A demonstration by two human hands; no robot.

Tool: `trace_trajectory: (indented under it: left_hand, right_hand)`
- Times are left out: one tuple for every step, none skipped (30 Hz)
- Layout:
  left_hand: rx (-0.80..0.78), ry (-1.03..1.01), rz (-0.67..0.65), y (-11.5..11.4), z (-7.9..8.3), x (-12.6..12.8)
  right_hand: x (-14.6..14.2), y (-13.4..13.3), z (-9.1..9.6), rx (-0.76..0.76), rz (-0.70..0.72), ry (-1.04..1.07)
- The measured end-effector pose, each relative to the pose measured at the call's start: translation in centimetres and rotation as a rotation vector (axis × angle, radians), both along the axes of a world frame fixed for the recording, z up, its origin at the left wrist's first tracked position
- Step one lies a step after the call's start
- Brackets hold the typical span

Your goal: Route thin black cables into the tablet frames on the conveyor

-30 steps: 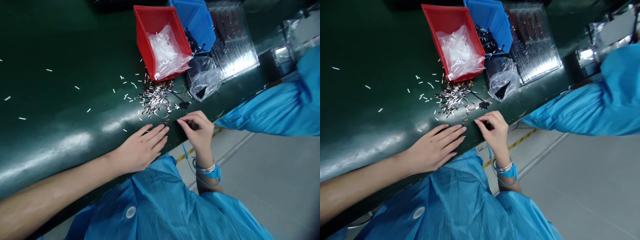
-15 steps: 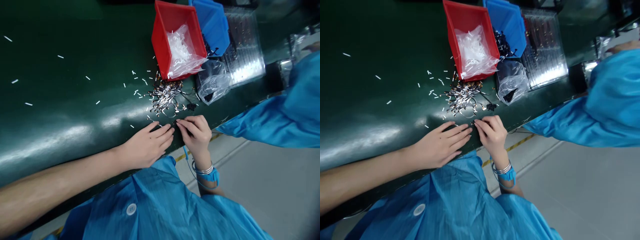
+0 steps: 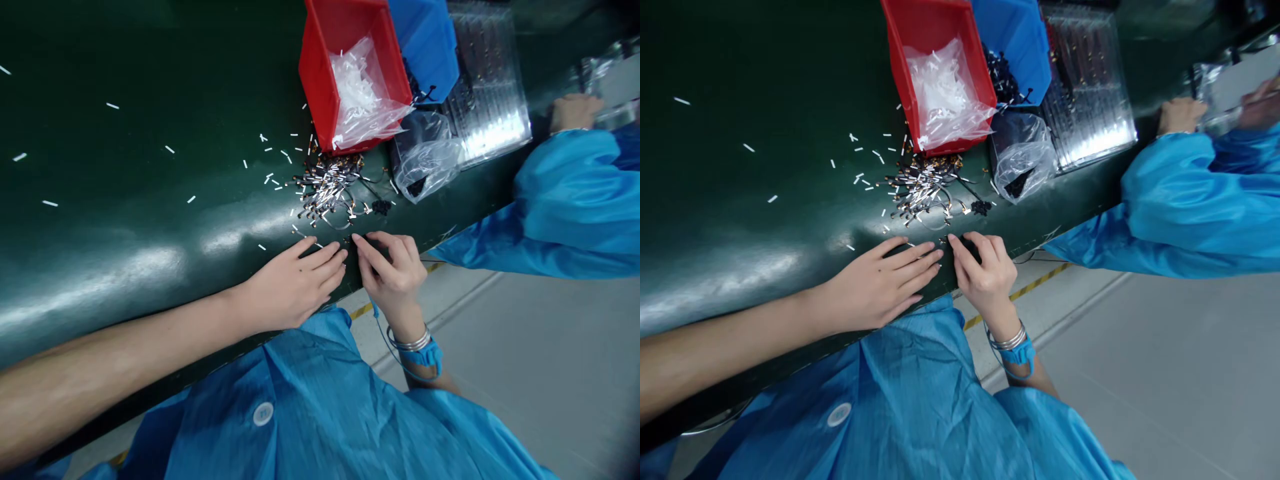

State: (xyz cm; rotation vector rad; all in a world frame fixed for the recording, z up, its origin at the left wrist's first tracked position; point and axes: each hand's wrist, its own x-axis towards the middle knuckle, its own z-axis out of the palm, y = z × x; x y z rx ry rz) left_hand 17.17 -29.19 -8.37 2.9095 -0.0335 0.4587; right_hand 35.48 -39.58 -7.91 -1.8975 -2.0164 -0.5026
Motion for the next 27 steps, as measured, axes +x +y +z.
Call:
trace_trajectory:
  left_hand:
    - [-0.004,0.002,-0.002,0.0,0.0,0.0]
    - [-0.009,0.005,-0.004,0.0,0.0,0.0]
    - [-0.013,0.009,-0.004,0.0,0.1,0.0]
    - [-0.016,0.016,-0.006,0.0,0.1,0.1]
    - [-0.018,0.023,-0.006,0.0,0.1,0.1]
    - [-0.018,0.028,-0.008,0.0,0.1,0.1]
    - [-0.017,0.033,-0.009,0.0,0.1,0.1]
    - [-0.016,0.036,-0.010,0.0,0.1,0.1]
    - [-0.016,0.037,-0.009,0.1,0.1,0.1]
    - [-0.016,0.035,-0.009,0.1,0.1,0.0]
    - [-0.016,0.033,-0.007,0.1,0.1,0.0]
    - [-0.019,0.031,-0.008,0.1,0.0,0.0]
    - [-0.021,0.030,-0.008,0.1,0.0,0.0]
    - [-0.024,0.032,-0.009,0.1,0.0,0.0]
    - [-0.026,0.037,-0.010,0.1,0.0,0.0]
    - [-0.027,0.043,-0.010,0.0,0.0,0.0]
    - [-0.029,0.052,-0.010,0.0,0.0,0.1]
    - [-0.031,0.061,-0.011,0.0,0.0,0.1]
    - [-0.035,0.066,-0.013,0.0,0.0,0.0]
    - [-0.044,0.066,-0.015,0.0,0.0,0.0]
    - [-0.058,0.052,-0.013,0.1,0.2,-0.1]
    - [-0.079,0.019,-0.009,0.3,0.4,-0.2]
    - [-0.108,-0.030,0.004,0.5,0.7,-0.3]
    - [-0.148,-0.089,0.031,0.8,1.0,-0.5]
    - [-0.197,-0.150,0.070,1.2,1.5,-0.7]
    - [-0.254,-0.206,0.119,1.7,2.0,-0.8]
    - [-0.309,-0.255,0.173,2.2,2.5,-1.0]
  right_hand:
    - [0.1,0.1,0.1,0.001,0.014,0.001]
    - [0.2,0.3,0.1,0.003,0.030,0.004]
    - [0.3,0.4,0.1,0.004,0.045,0.008]
    - [0.4,0.5,0.1,0.004,0.058,0.011]
    - [0.5,0.5,0.1,0.004,0.068,0.011]
    - [0.6,0.5,0.1,0.003,0.074,0.010]
    - [0.7,0.5,0.0,0.003,0.076,0.008]
    - [0.8,0.4,0.0,0.003,0.078,0.009]
    - [0.9,0.4,-0.1,0.003,0.080,0.012]
    - [0.9,0.3,-0.1,0.002,0.084,0.015]
    - [1.0,0.3,-0.2,0.000,0.089,0.020]
    - [1.0,0.2,-0.3,-0.005,0.092,0.031]
    - [1.0,0.2,-0.4,-0.010,0.092,0.046]
    - [1.0,0.2,-0.5,-0.015,0.088,0.066]
    - [0.9,0.2,-0.5,-0.020,0.081,0.092]
    - [0.8,0.2,-0.5,-0.025,0.074,0.121]
    - [0.7,0.2,-0.4,-0.028,0.068,0.154]
    - [0.6,0.2,-0.3,-0.023,0.064,0.188]
    - [0.6,0.3,-0.1,-0.008,0.062,0.219]
    - [0.5,0.4,0.2,0.014,0.061,0.243]
    - [0.5,0.6,0.5,0.039,0.067,0.257]
    - [0.6,0.9,1.0,0.057,0.080,0.259]
    - [0.6,1.2,1.4,0.056,0.101,0.250]
    - [0.7,1.5,1.9,0.031,0.128,0.234]
    - [0.7,1.9,2.5,-0.016,0.157,0.212]
    - [0.7,2.2,2.9,-0.076,0.184,0.185]
    - [0.7,2.5,3.4,-0.140,0.206,0.151]
